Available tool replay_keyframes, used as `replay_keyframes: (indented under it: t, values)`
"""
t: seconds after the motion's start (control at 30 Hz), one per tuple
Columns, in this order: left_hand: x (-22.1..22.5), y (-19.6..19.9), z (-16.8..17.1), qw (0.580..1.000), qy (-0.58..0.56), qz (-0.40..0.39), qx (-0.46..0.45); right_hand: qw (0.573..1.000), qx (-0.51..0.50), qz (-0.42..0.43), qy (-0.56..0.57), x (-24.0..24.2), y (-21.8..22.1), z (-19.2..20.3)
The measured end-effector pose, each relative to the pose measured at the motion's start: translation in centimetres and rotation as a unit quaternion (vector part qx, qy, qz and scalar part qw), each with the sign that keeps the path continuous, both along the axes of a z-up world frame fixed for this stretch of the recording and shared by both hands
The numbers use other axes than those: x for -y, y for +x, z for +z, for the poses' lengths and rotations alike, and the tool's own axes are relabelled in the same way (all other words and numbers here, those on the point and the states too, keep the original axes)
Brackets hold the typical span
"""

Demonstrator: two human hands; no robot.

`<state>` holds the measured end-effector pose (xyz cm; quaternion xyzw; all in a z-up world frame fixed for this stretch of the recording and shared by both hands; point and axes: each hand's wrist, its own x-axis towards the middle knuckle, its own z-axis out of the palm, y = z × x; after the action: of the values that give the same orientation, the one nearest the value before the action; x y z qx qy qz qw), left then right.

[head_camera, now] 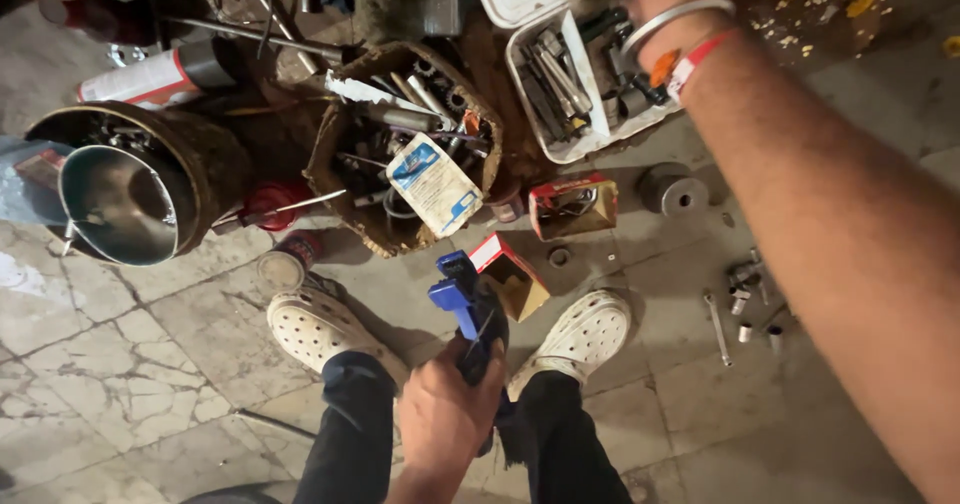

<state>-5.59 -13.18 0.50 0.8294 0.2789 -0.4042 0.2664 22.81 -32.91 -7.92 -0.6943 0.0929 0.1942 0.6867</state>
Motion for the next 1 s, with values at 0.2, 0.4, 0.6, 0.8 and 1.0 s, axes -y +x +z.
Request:
replay_keyframes:
  t: [0.2, 0.4, 0.6, 0.8, 1.0]
  values:
    - [0.1, 0.7, 0.1, 0.999, -0.027, 0.033, 0.008, 0.998, -0.003, 0.06, 0.01, -1.6, -2.3, -3.2]
    - [-0.1, 2.1, -0.3, 0.998, -0.042, 0.037, 0.015, 0.976, -0.023, 0.069, -0.203, -1.1, -10.9, -10.1]
    - [-1.3, 1.0, -2.3, 0.997, -0.047, 0.053, 0.021, 0.806, 0.068, -0.021, -0.588, 4.2, -14.5, -17.5]
    - [-1.6, 0.7, -3.4, 1.0, -0.018, 0.008, -0.016, 0.666, -0.01, 0.258, -0.7, 4.3, -13.4, -20.5]
    - [-1.6, 1.5, -3.9, 0.999, -0.036, 0.006, 0.023, 0.664, 0.028, 0.245, -0.706, 3.1, -13.1, -21.9]
